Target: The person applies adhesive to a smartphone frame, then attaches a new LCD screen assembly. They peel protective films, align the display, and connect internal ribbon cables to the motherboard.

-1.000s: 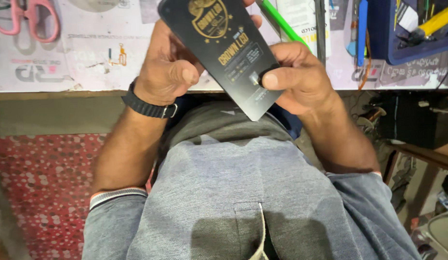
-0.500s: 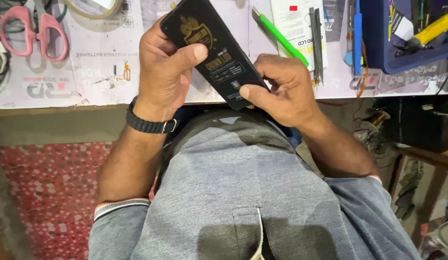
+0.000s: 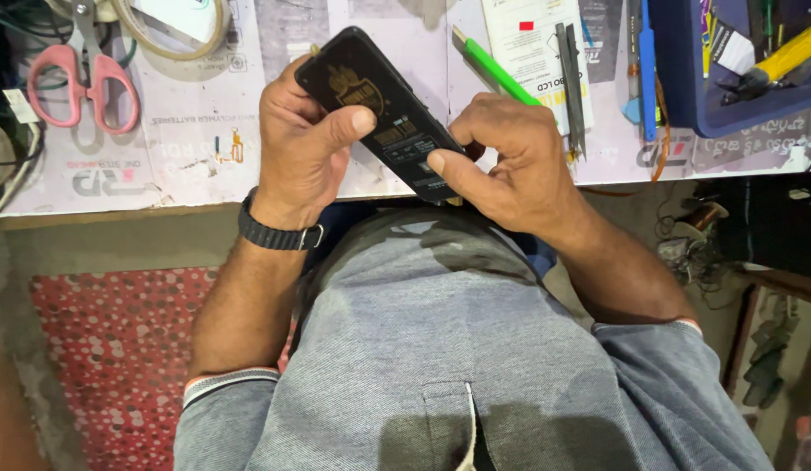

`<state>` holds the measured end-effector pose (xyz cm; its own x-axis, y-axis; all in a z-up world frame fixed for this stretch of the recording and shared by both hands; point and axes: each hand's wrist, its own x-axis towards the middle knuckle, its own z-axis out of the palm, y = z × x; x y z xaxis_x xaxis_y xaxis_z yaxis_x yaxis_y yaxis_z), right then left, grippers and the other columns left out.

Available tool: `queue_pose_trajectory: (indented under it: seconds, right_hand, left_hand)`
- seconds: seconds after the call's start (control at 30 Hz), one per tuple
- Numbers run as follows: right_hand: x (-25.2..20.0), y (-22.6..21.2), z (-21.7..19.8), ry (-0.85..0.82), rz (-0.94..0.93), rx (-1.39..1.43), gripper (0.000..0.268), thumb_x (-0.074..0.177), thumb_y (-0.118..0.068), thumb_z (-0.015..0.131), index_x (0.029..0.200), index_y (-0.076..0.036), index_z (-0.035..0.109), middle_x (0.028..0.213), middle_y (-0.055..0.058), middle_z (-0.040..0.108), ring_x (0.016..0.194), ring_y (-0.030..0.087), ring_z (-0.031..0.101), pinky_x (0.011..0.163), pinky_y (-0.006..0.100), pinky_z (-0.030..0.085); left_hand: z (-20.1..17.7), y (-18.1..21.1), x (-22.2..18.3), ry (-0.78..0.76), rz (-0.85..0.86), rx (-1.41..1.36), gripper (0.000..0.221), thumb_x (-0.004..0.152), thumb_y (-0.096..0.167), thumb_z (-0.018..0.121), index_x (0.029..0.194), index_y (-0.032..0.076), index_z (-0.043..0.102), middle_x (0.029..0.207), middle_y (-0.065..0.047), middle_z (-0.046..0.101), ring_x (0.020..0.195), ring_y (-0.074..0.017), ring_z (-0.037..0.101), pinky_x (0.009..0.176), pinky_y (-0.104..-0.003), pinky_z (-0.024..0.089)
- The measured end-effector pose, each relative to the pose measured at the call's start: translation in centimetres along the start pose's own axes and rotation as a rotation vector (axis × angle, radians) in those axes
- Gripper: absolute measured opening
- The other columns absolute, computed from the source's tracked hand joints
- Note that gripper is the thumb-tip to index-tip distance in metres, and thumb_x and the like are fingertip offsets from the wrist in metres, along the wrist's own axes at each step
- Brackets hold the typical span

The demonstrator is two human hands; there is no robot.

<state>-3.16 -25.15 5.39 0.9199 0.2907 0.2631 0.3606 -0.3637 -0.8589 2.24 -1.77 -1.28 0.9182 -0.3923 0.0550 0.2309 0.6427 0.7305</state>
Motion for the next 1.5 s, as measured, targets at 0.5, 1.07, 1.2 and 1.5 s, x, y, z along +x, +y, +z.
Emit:
queue_pose_trajectory:
  seconds: [0.5, 1.07, 1.2, 1.5]
  right_hand:
    - [1.9, -0.7, -1.3, 0.002, -0.030, -0.113, 0.015, 0.093, -0.010, 0.083, 0.097, -0.003, 0.071, 0.084, 0.007, 0.069, 0.069, 0.015, 0.062, 0.063, 0.030, 0.046]
    - [4.3, -0.4, -1.4, -0.025, -0.034, -0.112, 0.015, 0.096, -0.008, 0.081, 0.093, -0.001, 0.068, 0.079, 0.008, 0.064, 0.069, 0.015, 0.060, 0.061, 0.029, 0.044]
    - [4.9, -0.1, -1.2, -0.052, 0.028, -0.013, 0.015, 0.096, -0.009, 0.080, 0.092, -0.001, 0.069, 0.080, 0.007, 0.066, 0.068, 0.013, 0.061, 0.061, 0.028, 0.046]
    - [5.8, 0.6, -1.4, -0.036, -0.023, -0.080, 0.014, 0.098, -0.009, 0.080, 0.093, -0.001, 0.069, 0.080, 0.006, 0.066, 0.065, 0.011, 0.060, 0.060, 0.026, 0.044]
  left_hand:
    - [0.0, -0.2, 0.0, -0.054, -0.042, 0.152, 0.027, 0.092, -0.001, 0.087, 0.113, -0.003, 0.069, 0.105, -0.011, 0.076, 0.094, -0.0143, 0.071, 0.090, -0.028, 0.059]
    - [0.3, -0.3, 0.6, -0.080, -0.065, 0.228, 0.035, 0.091, 0.006, 0.087, 0.120, -0.002, 0.068, 0.110, -0.006, 0.074, 0.100, -0.0110, 0.069, 0.092, -0.026, 0.058]
    - [0.2, -0.4, 0.7, -0.055, -0.074, 0.236, 0.038, 0.090, 0.008, 0.086, 0.121, -0.001, 0.067, 0.110, -0.005, 0.074, 0.100, -0.0103, 0.068, 0.092, -0.026, 0.057]
    - [-0.2, -0.9, 0.9, -0.064, -0.051, 0.298, 0.031, 0.096, 0.012, 0.082, 0.120, 0.000, 0.067, 0.105, -0.003, 0.072, 0.092, -0.0081, 0.065, 0.084, -0.024, 0.056]
